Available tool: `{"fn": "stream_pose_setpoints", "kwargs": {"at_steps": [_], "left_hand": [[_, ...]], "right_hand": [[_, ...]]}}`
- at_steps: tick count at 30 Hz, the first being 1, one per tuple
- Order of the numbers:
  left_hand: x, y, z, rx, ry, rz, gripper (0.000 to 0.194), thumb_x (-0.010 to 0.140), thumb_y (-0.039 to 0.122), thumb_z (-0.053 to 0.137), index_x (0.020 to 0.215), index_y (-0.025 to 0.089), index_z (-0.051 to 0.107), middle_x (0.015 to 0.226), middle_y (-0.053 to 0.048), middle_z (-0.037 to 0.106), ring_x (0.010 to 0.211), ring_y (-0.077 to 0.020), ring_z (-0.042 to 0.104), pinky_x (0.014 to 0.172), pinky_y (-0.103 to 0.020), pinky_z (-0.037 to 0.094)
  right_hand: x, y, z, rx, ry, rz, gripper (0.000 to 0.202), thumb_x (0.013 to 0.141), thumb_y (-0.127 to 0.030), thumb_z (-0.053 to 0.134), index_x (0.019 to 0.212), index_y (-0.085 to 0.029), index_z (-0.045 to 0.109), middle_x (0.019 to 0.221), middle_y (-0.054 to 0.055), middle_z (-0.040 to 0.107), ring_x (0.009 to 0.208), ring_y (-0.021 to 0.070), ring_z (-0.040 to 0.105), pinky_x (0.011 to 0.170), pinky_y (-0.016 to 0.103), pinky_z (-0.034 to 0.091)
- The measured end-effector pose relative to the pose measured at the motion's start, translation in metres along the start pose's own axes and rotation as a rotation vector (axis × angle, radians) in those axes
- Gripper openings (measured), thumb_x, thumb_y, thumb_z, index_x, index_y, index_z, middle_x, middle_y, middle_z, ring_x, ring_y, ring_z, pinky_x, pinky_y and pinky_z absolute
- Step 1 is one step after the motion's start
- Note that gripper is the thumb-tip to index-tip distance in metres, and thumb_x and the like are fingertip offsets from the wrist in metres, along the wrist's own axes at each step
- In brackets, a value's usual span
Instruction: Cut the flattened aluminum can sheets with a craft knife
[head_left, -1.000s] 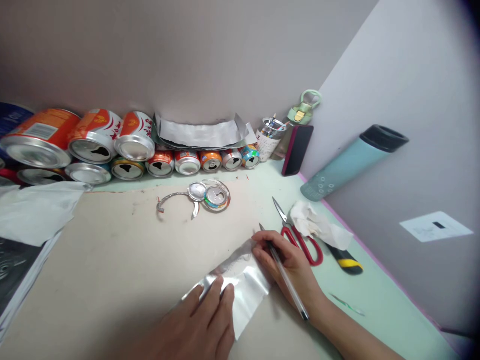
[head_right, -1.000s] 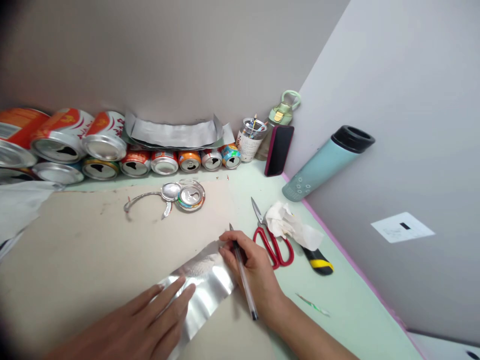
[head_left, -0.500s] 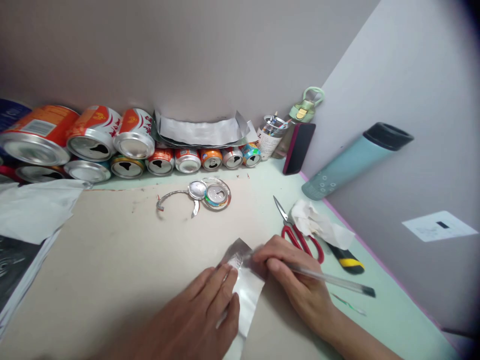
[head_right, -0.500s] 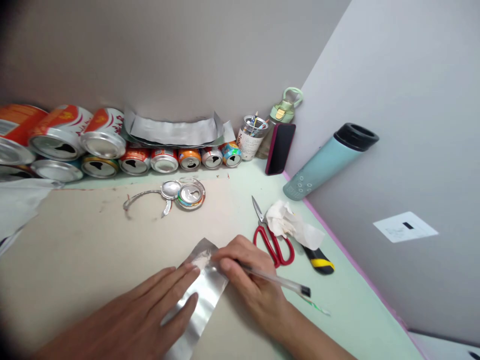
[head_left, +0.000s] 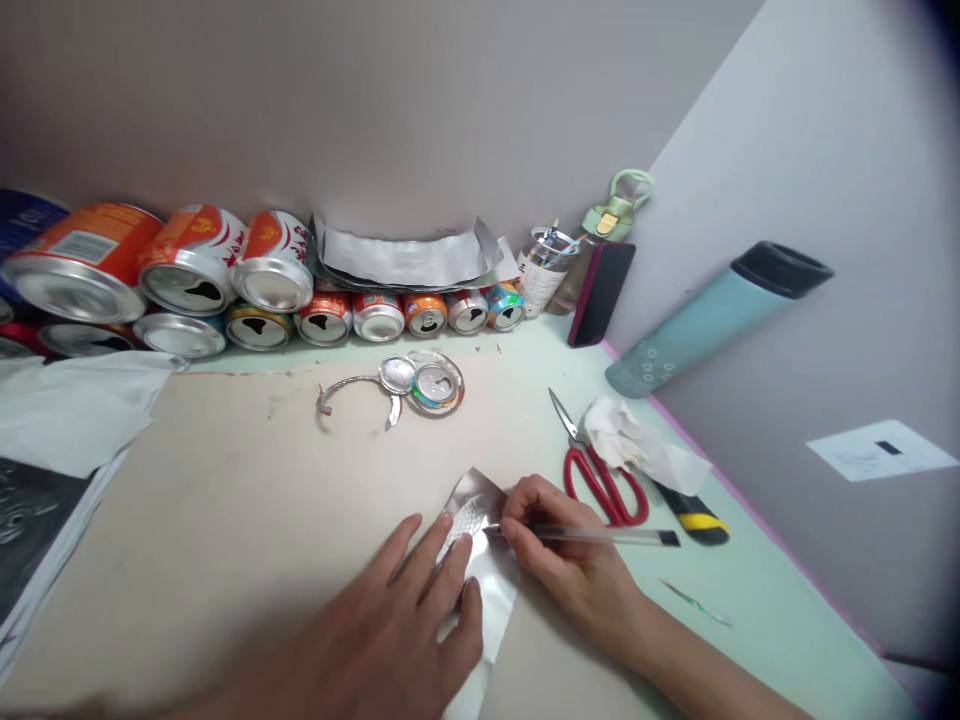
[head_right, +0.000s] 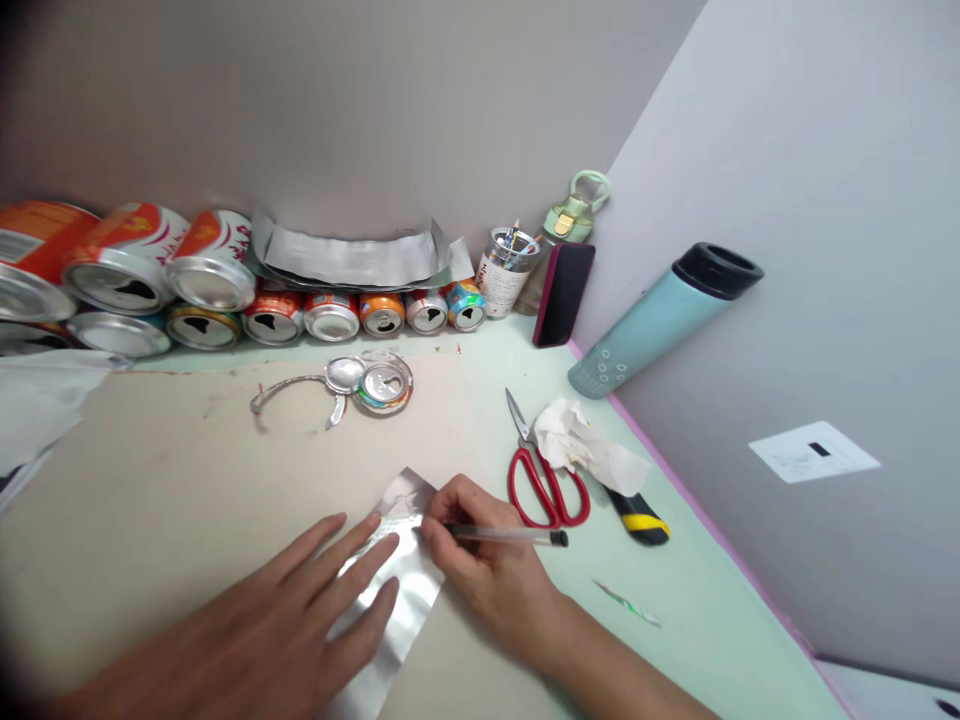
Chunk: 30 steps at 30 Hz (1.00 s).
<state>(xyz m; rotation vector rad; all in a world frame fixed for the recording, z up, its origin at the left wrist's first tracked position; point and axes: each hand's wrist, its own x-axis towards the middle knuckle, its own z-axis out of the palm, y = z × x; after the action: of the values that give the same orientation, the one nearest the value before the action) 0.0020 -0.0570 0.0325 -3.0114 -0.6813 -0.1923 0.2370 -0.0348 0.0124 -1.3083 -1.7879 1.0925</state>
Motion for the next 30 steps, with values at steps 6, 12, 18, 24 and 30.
{"fn": "stream_pose_setpoints", "kwargs": {"at_steps": [6, 12, 18, 24, 30], "left_hand": [[0.002, 0.001, -0.002, -0.048, -0.079, -0.002, 0.041, 0.103, 0.037, 0.051, 0.135, 0.015, 0.064, 0.144, -0.017, 0.061, 0.132, -0.0348, 0.061, 0.104, -0.047, 0.053], [0.0, 0.004, 0.003, -0.102, -0.165, -0.033, 0.05, 0.103, 0.037, 0.05, 0.146, 0.012, 0.056, 0.151, -0.02, 0.053, 0.139, -0.0361, 0.055, 0.109, -0.05, 0.05], [0.005, 0.005, 0.004, -0.128, -0.22, -0.041, 0.054, 0.1, 0.036, 0.056, 0.149, 0.014, 0.053, 0.155, -0.019, 0.049, 0.143, -0.0362, 0.05, 0.112, -0.05, 0.047], [0.004, 0.005, 0.005, -0.054, -0.184, -0.024, 0.05, 0.103, 0.035, 0.048, 0.148, 0.013, 0.054, 0.152, -0.019, 0.051, 0.14, -0.0358, 0.054, 0.109, -0.05, 0.049], [-0.001, 0.005, 0.01, -0.034, -0.078, -0.021, 0.048, 0.103, 0.038, 0.05, 0.143, 0.012, 0.059, 0.148, -0.018, 0.058, 0.135, -0.0335, 0.059, 0.107, -0.047, 0.049]], "right_hand": [[0.0, 0.002, 0.0, -0.02, -0.01, -0.004, 0.018, 0.097, -0.027, 0.057, 0.08, -0.022, 0.053, 0.07, -0.003, 0.052, 0.061, 0.0137, 0.043, 0.053, 0.025, 0.034], [-0.001, -0.001, -0.001, -0.025, -0.034, -0.009, 0.022, 0.1, -0.028, 0.053, 0.08, -0.022, 0.051, 0.07, -0.003, 0.049, 0.062, 0.0133, 0.041, 0.053, 0.024, 0.033], [-0.001, -0.004, -0.002, -0.013, -0.072, -0.016, 0.021, 0.1, -0.026, 0.05, 0.08, -0.022, 0.049, 0.069, -0.004, 0.048, 0.059, 0.0123, 0.039, 0.051, 0.024, 0.03], [-0.002, 0.0, -0.002, 0.002, -0.026, -0.019, 0.022, 0.1, -0.028, 0.052, 0.079, -0.022, 0.05, 0.07, -0.003, 0.048, 0.062, 0.0135, 0.041, 0.054, 0.025, 0.034], [-0.001, 0.002, 0.0, -0.015, -0.013, -0.008, 0.021, 0.101, -0.028, 0.053, 0.08, -0.022, 0.051, 0.071, -0.003, 0.049, 0.062, 0.0139, 0.042, 0.054, 0.026, 0.034]]}}
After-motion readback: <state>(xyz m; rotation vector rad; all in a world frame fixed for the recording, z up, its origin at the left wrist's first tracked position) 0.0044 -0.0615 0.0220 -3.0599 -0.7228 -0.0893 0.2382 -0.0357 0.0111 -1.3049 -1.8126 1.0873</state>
